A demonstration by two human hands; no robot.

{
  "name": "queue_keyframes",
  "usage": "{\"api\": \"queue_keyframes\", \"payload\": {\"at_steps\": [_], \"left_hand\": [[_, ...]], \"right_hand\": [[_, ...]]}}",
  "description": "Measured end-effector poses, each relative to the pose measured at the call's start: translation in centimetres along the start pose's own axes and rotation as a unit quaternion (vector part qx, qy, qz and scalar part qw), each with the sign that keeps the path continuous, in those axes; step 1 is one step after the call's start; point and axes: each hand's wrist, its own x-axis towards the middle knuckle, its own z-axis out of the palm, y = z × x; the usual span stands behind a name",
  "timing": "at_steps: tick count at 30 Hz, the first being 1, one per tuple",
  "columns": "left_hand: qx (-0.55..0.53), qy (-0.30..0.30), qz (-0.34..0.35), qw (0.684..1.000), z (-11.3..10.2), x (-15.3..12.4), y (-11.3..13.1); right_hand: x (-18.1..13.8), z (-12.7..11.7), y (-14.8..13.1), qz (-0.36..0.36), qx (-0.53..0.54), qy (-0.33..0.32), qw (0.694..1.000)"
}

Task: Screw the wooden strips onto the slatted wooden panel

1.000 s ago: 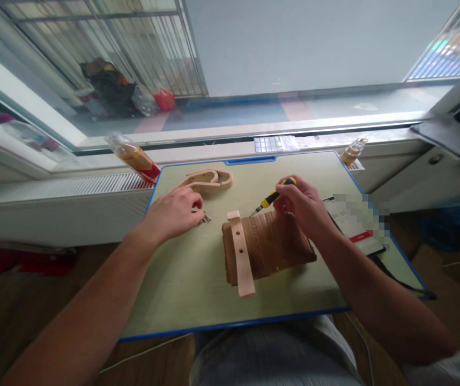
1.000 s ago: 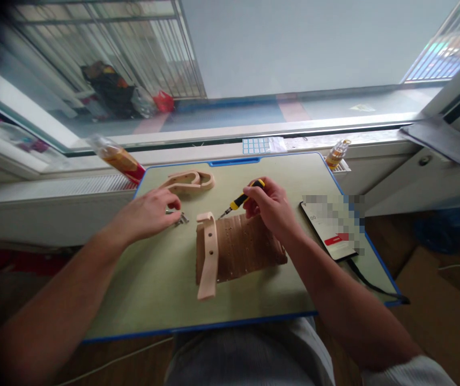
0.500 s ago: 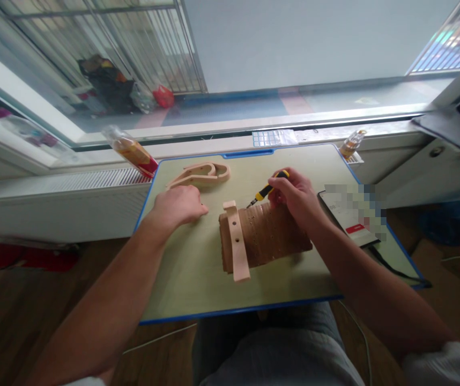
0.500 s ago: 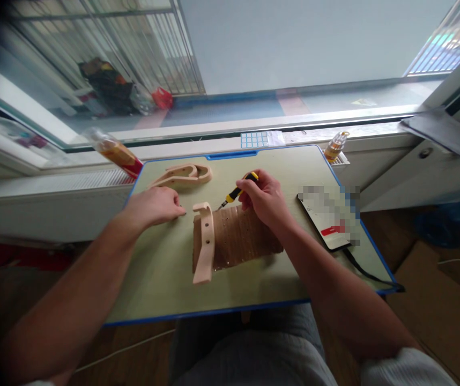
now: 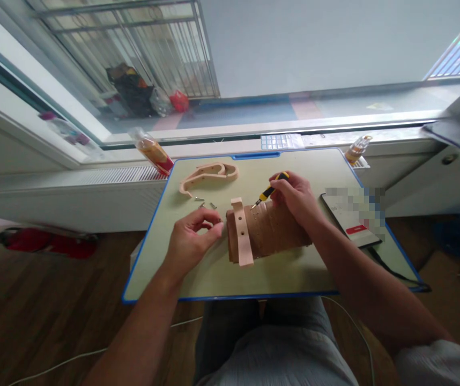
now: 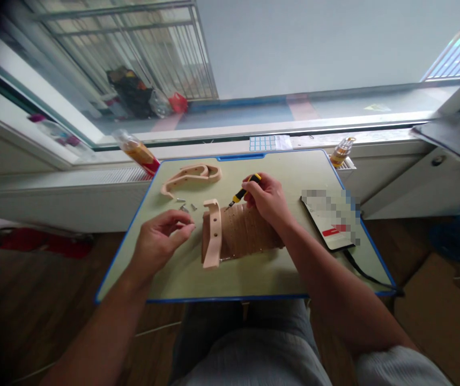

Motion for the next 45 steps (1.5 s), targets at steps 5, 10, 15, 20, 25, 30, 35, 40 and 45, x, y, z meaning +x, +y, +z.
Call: {"api": "queue_keyframes", "payload": {"at_steps": [5, 10, 15, 20, 25, 30, 35, 40, 45], "left_hand": [[0.030, 0.141, -0.030, 0.989, -3.2, -0.3, -4.5], [-0.126, 0.282, -0.154, 0.939, -5.4, 2.1, -8.1], [-0.164, 0.225, -0.167, 0.946, -3.5, 3.6, -7.2], [-0.183, 0.249, -0.137, 0.941, -0.8, 5.4, -6.0], [-0.210, 0.231, -0.132, 0.941, 1.0, 6.3, -6.0], [-0.107, 0.224, -0.054, 0.967, 0.9, 4.6, -4.7], [-0.031, 0.109, -0.013, 0.993, 0.8, 0.4, -0.2], [-0.011, -0.029, -0.015, 0.999, 2.0, -1.7, 1.4], [-0.022, -0.064, -0.012, 0.998, 3.1, -1.1, 1.0]], "right_hand": [[0.1, -0.1, 0.3, 0.004, -0.013, -0.006, 1.000], [0.1, -0.1, 0.4, 0.007, -0.007, -0.002, 1.000], [-0.1, -0.1, 0.1, 0.023, -0.010, 0.011, 1.000], [-0.2, 0.1, -0.3, 0.029, -0.004, 0.023, 0.999], [-0.2, 0.2, -0.4, 0.029, 0.003, 0.021, 0.999], [-0.2, 0.1, -0.6, 0.004, -0.012, 0.011, 1.000], [-0.1, 0.0, -0.9, 0.010, 0.020, 0.024, 0.999], [-0.6, 0.1, -1.2, 0.020, 0.004, 0.010, 1.000], [-1.2, 1.0, -1.5, 0.065, 0.020, -0.024, 0.997]]}}
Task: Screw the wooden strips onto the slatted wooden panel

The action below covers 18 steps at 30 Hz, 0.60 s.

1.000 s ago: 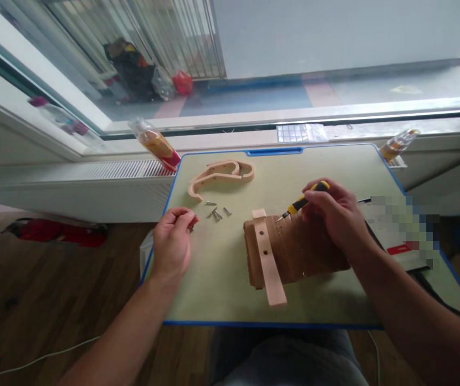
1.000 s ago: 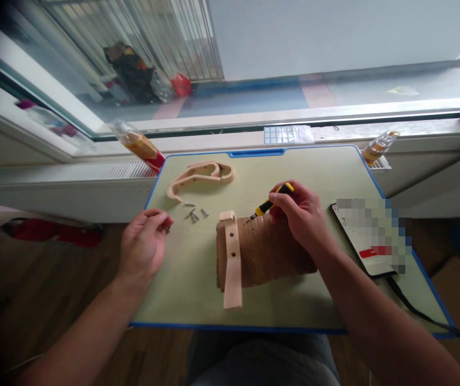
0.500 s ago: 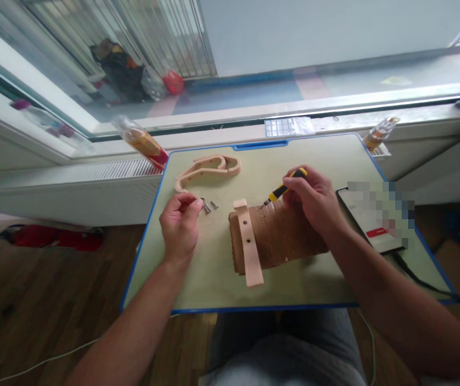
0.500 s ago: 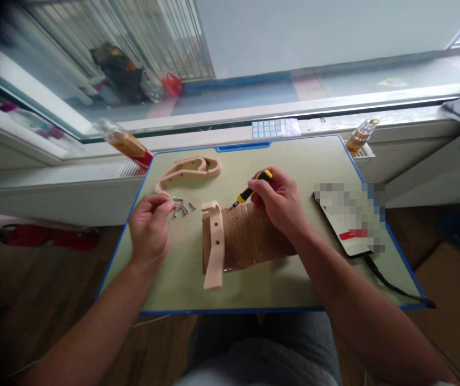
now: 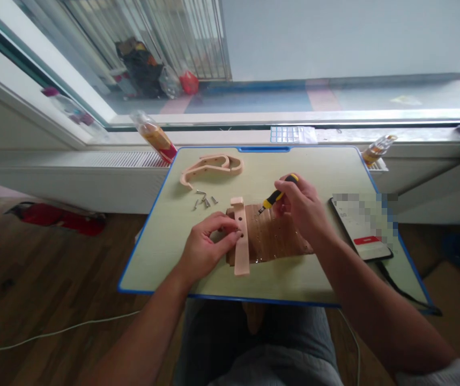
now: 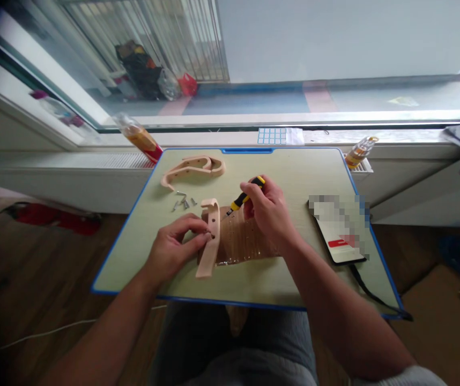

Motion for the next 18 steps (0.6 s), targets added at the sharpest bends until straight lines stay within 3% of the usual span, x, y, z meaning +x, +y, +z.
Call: {"api": "queue_keyframes", "payload": {"at_steps": [18], "left_hand": [[-0.022, -0.070, 0.024, 0.997, -0.8, 1.1, -1.5]], "right_hand": [[-0.4, 1.1, 1.2, -0.018, -0.040, 0.017, 0.999]]}}
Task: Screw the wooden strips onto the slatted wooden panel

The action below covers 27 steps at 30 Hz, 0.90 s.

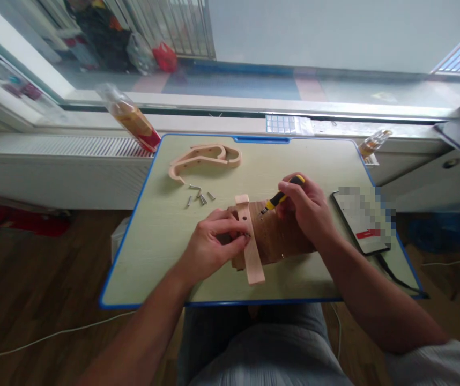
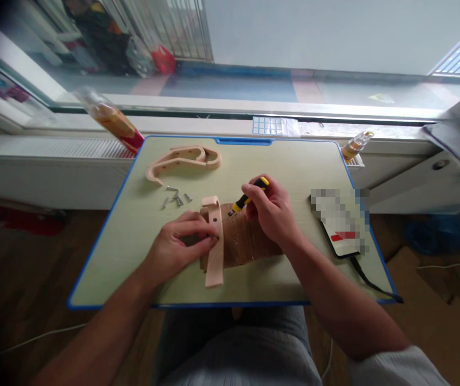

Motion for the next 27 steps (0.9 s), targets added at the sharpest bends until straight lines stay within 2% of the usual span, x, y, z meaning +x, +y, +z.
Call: {"api": "queue_keyframes", "payload": {"at_steps": [4, 7, 10, 21, 27], "left_hand": [[-0.020, 0.009, -0.002, 1.000, 0.2, -0.1, -0.4], [-0.025, 0.012, -0.002, 1.000, 0.4, -0.1, -0.4], [-0.027, 0.011, 0.000, 1.000, 0.4, 0.0, -0.5], [-0.039, 0.002, 0.008, 0.999, 0.4, 0.1, -1.1], [-0.030, 0.008, 0.012, 0.999, 0.6, 0.2, -0.6]], "right_hand": [[-1.0, 0.0, -1.2, -0.079, -0.024, -0.035, 0.996], [-2.1, 0.1, -2.3, -0.157, -0.118, -0.094, 0.976], [-2.8, 0.3, -3.0, -0.196, -0.209, -0.130, 0.949], [-2.8, 0.9, -3.7, -0.223, -0.354, -0.154, 0.895], [-2.9, 1.6, -6.1, -0.228, -0.437, -0.233, 0.838]]}}
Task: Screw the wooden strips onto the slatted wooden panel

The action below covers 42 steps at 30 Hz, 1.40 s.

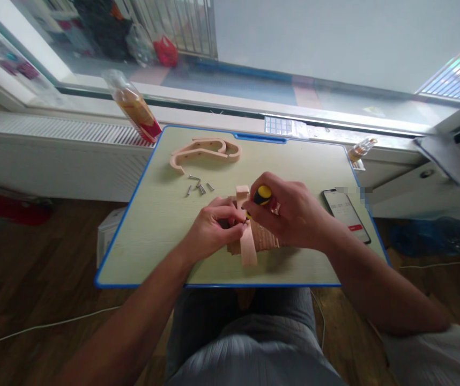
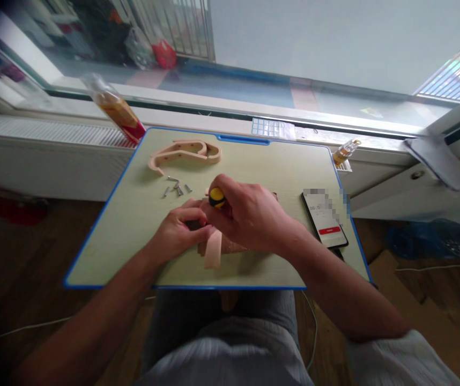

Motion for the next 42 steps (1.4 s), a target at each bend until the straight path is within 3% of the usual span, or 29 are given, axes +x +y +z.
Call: {"api": "queue_keyframes", "payload": {"at_steps": [4, 17, 33, 38, 42], "left_hand": [[0.012, 0.005, -0.003, 1.000, 0.1, -0.1, 0.3], [0.043, 0.013, -0.019, 0.999, 0.3, -0.2, 0.4], [0.046, 0.055, -0.017, 0.997, 1.2, -0.8, 0.8], [0.070, 0.092, -0.013, 0.993, 2.0, -1.3, 1.1], [0.066, 0.087, -0.016, 0.994, 2.0, -1.2, 0.8]], "right_hand": [[0.4, -0.6, -0.8, -0.001, -0.033, -0.041, 0.999], [1.2, -0.5, -1.5, -0.009, -0.042, -0.073, 0.996], [0.7, 1.3, -0.9, 0.017, -0.092, 0.024, 0.995], [0.7, 2.7, -0.6, 0.026, -0.051, 0.065, 0.996], [0.5, 2.7, -0.6, 0.042, -0.003, 0.078, 0.996]]}}
